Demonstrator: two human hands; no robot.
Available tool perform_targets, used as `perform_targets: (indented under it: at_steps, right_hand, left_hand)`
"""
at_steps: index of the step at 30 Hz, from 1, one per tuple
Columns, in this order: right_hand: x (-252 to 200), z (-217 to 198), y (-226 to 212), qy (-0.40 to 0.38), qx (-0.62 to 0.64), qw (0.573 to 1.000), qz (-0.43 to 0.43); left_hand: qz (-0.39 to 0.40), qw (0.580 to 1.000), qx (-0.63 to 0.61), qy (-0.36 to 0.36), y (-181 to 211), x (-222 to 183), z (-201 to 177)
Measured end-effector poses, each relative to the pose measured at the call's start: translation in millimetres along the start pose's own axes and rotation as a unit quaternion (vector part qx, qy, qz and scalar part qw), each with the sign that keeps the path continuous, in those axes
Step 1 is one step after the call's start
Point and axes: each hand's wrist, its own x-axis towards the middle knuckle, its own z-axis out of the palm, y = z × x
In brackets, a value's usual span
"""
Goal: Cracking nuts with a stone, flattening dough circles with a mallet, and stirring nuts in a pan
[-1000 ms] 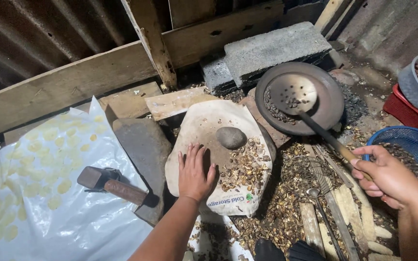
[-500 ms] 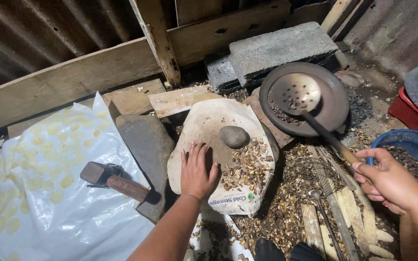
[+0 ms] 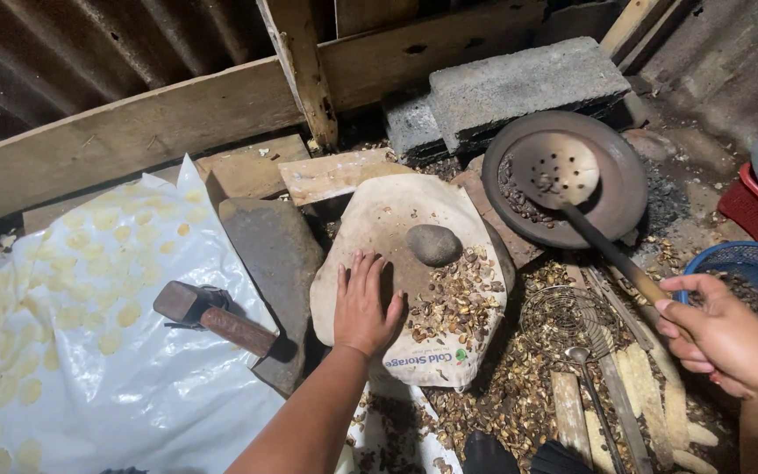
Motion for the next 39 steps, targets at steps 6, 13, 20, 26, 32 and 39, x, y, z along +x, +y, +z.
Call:
perform_targets:
  at_steps: [6,13,20,26,32,39]
  right_hand:
    - [1.2,-4.3,-1.8,-0.005,-0.02,1.0,-0.013]
    - [-4.8,6.4,-8.9,0.043,-0.141,0.989,-0.031]
    - [-11.1,-6.4,38.4,-0.001,-0.189,0.98,-0.068]
    - [-40.0,33.3,64.7,-0.077,-0.324,0.926,-0.176]
    - [-47.1,29.4,28.5,0.028,-0.217,0.933,-0.284]
    - [18.6,-0.3,0.8,0.272,-0.592,0.755,-0.075]
  left_hand:
    - [-0.002,1.0,0.012,-0.01,-2.7,-0.1,4.1]
    - [-0.017,0.999,0.017,-0.035,-2.4,1.2,3.2]
    - [-0.054,0.994,0.007,-0.097,0.1,1.5,-0.9]
    - [-0.078,0.989,-0.013,-0.123,-1.1,0.6,-4.3]
    - [-0.03,0.997,-0.042,-0.053,4.5,0.1,-9.2]
    - [-0.008,0.996,-0.07,-0.047,2.8,-10.6,-20.5]
